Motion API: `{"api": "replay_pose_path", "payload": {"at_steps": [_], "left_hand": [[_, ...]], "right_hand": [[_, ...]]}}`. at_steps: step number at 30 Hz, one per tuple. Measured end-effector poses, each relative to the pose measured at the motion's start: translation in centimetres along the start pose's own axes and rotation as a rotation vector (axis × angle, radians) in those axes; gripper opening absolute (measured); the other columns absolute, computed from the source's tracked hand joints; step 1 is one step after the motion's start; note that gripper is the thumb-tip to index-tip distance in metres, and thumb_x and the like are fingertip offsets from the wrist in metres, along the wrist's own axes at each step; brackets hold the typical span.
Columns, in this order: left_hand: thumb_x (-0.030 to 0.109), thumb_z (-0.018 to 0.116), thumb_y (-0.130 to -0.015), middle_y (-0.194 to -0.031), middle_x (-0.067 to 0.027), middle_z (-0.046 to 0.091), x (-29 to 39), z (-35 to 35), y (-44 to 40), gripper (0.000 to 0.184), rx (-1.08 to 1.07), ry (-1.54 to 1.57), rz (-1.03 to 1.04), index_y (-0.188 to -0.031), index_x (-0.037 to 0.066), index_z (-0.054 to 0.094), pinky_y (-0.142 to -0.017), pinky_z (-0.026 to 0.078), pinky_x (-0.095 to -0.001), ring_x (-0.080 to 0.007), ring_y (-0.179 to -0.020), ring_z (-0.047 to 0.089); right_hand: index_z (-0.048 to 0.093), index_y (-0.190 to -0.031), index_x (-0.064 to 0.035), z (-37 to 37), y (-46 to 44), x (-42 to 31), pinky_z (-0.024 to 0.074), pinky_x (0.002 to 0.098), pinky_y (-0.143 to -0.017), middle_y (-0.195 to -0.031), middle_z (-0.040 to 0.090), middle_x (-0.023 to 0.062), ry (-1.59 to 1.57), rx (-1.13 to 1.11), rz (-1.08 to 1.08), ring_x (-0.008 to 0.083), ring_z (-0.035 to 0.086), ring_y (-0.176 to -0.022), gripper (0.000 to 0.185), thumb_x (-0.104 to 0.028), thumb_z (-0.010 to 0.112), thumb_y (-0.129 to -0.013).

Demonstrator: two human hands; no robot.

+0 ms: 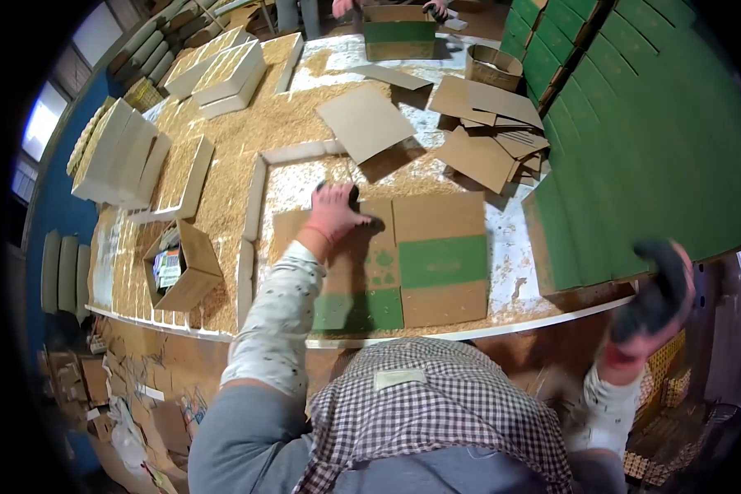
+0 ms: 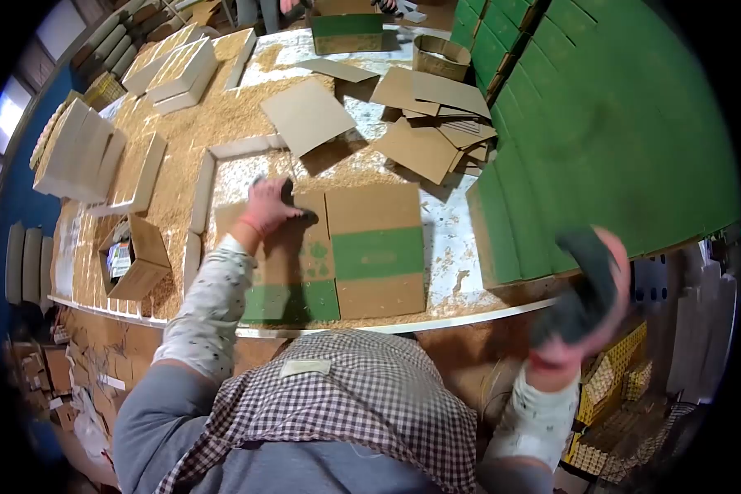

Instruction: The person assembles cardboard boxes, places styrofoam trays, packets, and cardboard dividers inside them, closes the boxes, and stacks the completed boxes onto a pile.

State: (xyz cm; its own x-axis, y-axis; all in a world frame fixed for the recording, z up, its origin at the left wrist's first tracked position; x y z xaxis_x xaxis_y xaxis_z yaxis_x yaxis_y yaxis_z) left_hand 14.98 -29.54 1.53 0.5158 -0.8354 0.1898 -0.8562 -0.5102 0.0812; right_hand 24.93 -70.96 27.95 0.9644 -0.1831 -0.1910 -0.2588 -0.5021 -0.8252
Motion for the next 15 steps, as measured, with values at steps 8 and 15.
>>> {"api": "replay_pose_path", "payload": {"at_steps": [8,15], "left_hand": [[0.033,0.075,-0.064,-0.116,-0.0085,0.051,6.0,-11.3,11.1,0.066,0.637,-0.059,0.311,-0.124,0.017,0.052,-0.106,0.026,-0.0505,-0.0292,-0.112,0.046],[0.013,0.057,-0.076,-0.089,-0.0011,0.055,2.4,-5.9,13.0,0.028,0.674,-0.010,0.509,-0.103,0.020,0.061,-0.099,0.035,-0.0426,-0.0201,-0.092,0.054]], "right_hand": [[0.049,-0.117,0.0000,19.6,-0.4,-1.2,0.0434,0.0379,-0.085,-0.104,0.063,0.0155,0.226,-1.337,-0.099,0.0291,0.059,-0.098,0.065,-0.056,0.049,-0.084],[0.041,-0.125,-0.0011,23.3,-2.0,-0.1,0.0470,0.0415,-0.075,-0.096,0.064,0.0214,0.064,-1.610,-0.006,0.0378,0.061,-0.086,0.068,-0.059,0.036,-0.089]]}}
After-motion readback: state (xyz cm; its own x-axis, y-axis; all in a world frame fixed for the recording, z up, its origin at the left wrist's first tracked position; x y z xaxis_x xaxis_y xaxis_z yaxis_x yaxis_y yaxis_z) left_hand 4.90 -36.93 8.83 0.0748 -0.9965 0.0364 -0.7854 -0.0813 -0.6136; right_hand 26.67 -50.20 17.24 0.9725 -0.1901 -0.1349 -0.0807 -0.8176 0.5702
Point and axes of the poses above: each hand's wrist, its own y-axis away from the middle knuckle, its own z-axis out of the palm, x = y × z, the point moved 1 cm from there along -y, towards the middle knuckle
